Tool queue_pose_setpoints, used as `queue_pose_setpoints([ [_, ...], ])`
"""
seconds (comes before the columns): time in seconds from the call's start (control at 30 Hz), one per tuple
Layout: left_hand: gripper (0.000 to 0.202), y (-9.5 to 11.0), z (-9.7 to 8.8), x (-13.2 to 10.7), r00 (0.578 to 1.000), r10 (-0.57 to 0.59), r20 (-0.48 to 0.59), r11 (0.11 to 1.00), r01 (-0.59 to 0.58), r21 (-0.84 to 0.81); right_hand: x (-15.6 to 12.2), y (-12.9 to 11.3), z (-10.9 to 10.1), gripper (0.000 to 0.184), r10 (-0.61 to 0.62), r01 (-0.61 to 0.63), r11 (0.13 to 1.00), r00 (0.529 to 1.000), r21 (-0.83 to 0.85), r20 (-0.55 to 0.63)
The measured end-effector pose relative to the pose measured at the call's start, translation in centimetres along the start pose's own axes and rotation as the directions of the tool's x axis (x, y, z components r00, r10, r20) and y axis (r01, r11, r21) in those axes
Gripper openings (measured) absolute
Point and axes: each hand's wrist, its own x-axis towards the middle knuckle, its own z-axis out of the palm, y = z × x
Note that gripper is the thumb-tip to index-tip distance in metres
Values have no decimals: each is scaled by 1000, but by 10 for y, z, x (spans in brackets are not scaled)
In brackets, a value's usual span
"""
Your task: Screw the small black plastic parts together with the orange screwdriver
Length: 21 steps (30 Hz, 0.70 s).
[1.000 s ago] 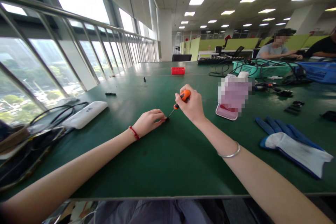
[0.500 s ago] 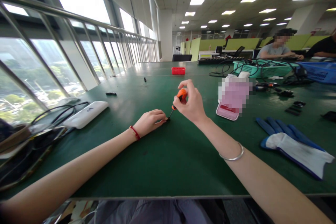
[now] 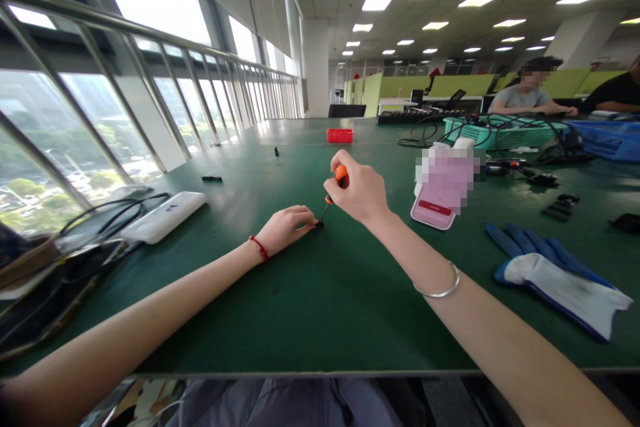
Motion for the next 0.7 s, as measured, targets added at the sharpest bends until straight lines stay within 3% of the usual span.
queue_pose_setpoints([
  [0.13,16,-6,1,2,999,-44,-15,999,43,-24,31,-5,3,30,34,-11,989,987,-146,156],
  [0.2,16,-9,2,2,997,-70,-21,997,69,-19,45,-7,7,27,8,24,990,974,-139,228],
  [0.27,15,-11,2,2,995,-95,-28,995,95,-19,54,-9,11,21,18,17,990,968,-137,251],
  [0.5,15,-15,2,2,994,-105,-27,994,104,-37,57,-8,8,40,112,-37,973,940,-229,322],
  [0.63,16,-13,2,1,993,-114,-20,993,114,-33,59,-5,5,25,63,0,981,945,-195,321],
  [0.7,16,-12,1,1,993,-117,-18,993,117,-32,60,-5,4,31,70,-8,982,945,-191,321],
])
